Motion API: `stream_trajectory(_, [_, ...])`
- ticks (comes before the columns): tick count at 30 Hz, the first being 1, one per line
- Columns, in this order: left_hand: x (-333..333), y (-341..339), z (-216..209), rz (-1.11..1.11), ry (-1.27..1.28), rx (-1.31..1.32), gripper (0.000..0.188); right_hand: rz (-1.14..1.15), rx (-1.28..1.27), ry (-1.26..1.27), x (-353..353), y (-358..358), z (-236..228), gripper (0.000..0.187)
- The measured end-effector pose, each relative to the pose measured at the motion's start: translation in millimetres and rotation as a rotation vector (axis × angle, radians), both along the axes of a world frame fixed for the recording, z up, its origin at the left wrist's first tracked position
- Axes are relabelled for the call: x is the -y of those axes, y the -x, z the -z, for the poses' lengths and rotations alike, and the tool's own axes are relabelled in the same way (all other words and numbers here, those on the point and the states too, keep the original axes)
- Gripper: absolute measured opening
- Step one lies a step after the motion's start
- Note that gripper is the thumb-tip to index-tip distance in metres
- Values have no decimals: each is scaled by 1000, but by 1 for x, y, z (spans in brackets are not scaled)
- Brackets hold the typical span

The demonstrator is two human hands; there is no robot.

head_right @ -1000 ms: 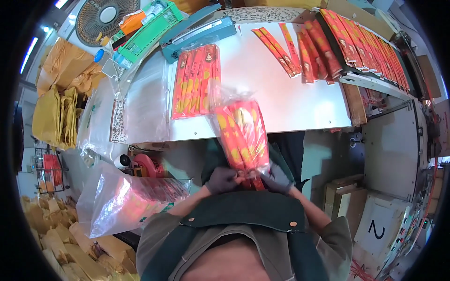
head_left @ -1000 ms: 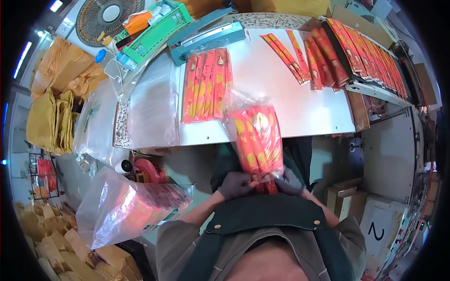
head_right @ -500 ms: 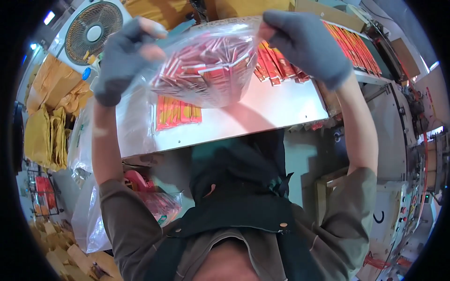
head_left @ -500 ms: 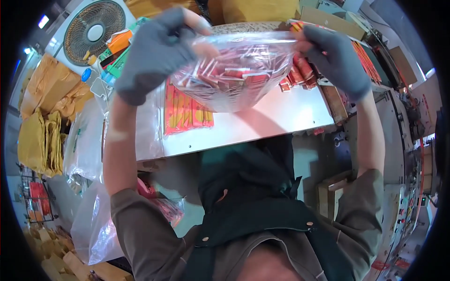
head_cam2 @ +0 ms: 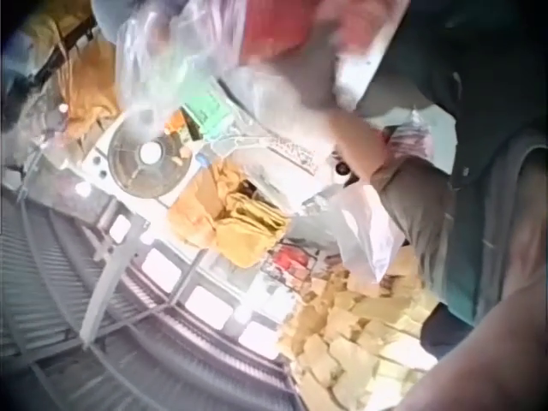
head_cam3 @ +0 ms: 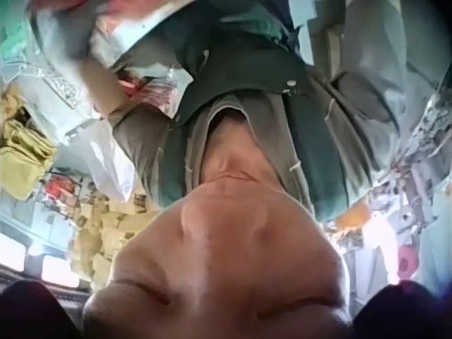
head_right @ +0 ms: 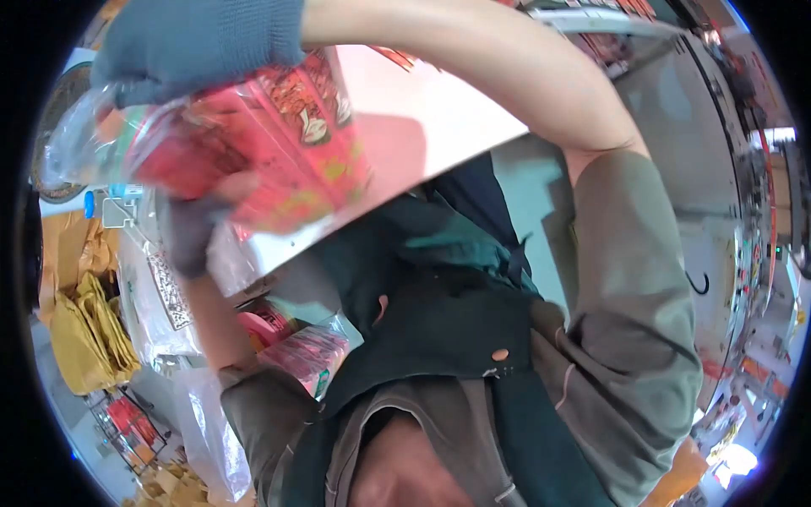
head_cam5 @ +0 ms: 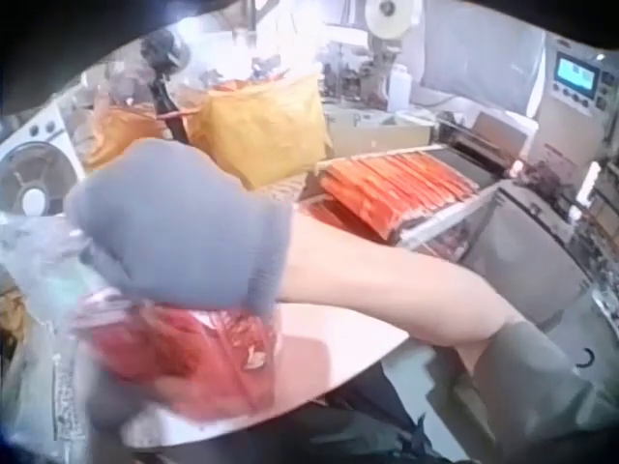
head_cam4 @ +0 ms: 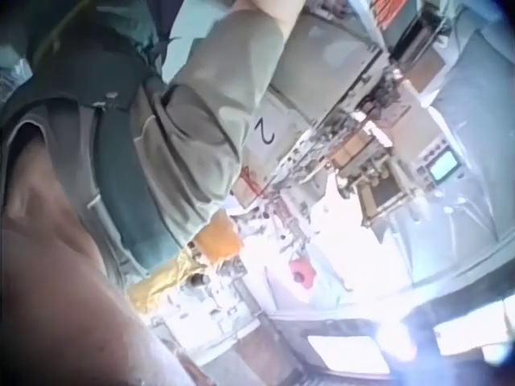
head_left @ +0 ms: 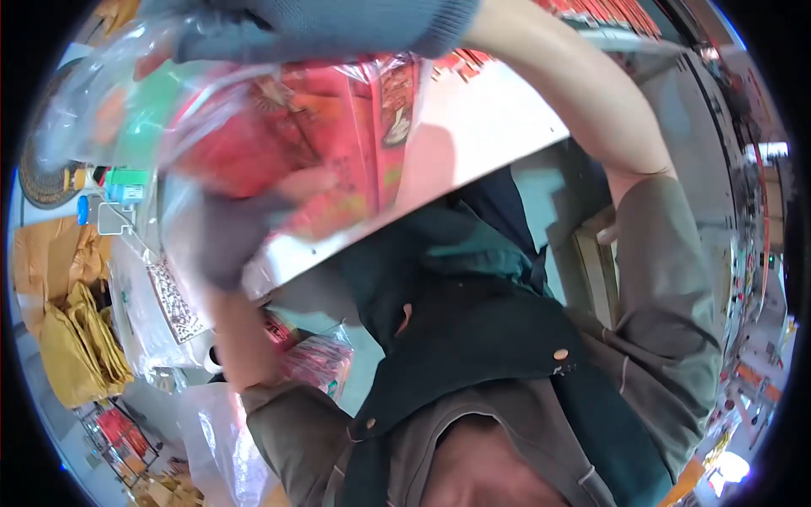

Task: Packaging and sealing bundles of incense sticks into plastic bags.

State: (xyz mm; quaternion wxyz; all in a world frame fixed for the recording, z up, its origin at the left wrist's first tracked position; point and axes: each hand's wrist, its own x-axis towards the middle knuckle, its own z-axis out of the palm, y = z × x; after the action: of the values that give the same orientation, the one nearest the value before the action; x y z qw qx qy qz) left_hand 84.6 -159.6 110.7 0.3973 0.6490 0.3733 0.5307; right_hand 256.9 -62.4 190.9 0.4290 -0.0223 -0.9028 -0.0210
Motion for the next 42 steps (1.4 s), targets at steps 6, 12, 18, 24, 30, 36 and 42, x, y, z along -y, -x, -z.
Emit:
stream_trajectory(6, [-45, 27, 95, -176, 384, 127, 41, 266, -355, 636, -157, 78, 132, 34])
stream_trajectory(12, [-109, 80, 135, -328, 789, 322, 43, 629, -176, 616, -247, 140, 163, 89])
stream_trajectory(18, [-155, 101, 139, -404, 607, 598, 45, 253, -90, 854, -282, 137, 140, 46])
stream_trajectory(24, [-154, 116, 139, -246, 658, 738, 43, 173, -278, 1100, -284, 139, 206, 39])
stream_trajectory(30, [-158, 116, 179, -257, 613, 699, 39, 110, -221, 1062, -279, 137, 208, 29])
stream_trajectory(36, [-175, 116, 195, -168, 681, 790, 50, 182, -80, 1087, -276, 127, 208, 31])
stream_trajectory(42, [-114, 139, 133, -649, 668, -641, 69, 129, 138, 1017, -180, 81, 238, 74])
